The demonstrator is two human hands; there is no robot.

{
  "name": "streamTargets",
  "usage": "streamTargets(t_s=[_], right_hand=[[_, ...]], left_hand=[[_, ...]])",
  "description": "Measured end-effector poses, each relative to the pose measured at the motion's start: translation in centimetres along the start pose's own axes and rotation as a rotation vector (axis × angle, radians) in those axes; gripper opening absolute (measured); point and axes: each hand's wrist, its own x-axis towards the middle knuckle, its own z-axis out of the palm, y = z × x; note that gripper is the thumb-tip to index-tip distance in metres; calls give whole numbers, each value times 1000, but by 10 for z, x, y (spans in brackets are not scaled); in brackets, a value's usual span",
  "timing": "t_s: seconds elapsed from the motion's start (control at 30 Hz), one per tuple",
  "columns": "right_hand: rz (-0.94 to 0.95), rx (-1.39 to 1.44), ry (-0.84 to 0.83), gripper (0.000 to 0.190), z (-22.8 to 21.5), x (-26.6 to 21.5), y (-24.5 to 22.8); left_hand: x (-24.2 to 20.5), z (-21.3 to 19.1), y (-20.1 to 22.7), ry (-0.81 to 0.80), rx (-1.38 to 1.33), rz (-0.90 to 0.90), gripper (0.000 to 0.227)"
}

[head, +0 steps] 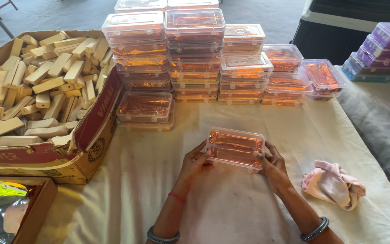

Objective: The person wipes the inside and outside of a clear plastic container with a cloth, then places two orange foil-wrapped bars inside and closes the lid. They then pick up two small wooden blocks from a box and wipe them with the cloth.

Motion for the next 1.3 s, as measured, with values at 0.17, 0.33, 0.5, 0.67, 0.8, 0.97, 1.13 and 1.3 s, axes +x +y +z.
streamTargets(t_s=[0.17,0.33,0.5,0.67,0.8,0.97,1.13,1.3], right_hand=[[-47,-26,24,75,-1,0,4],[-50,-59,-22,71,0,1,6],[-180,-205,-53,68,-14,11,23],[-180,-515,32,64,-8,5,11],[-305,-647,1,63,-2,3,7],[-232,-674,8,58,4,-2,-2],[-259,-723,1,51,0,2,4],[-294,-743,-6,47,3,1,3]], left_hand=[[-3,5,-3,-28,-77,114,63],[-6,0,10,56,-175,147,58],[-7,-31,35,177,-215,249,46],[35,-115,48,292,-363,368,23],[70,-176,97,424,-322,398,14],[114,-225,115,561,-183,306,25],[129,-208,98,665,57,634,55],[53,-115,116,1057,650,714,75]])
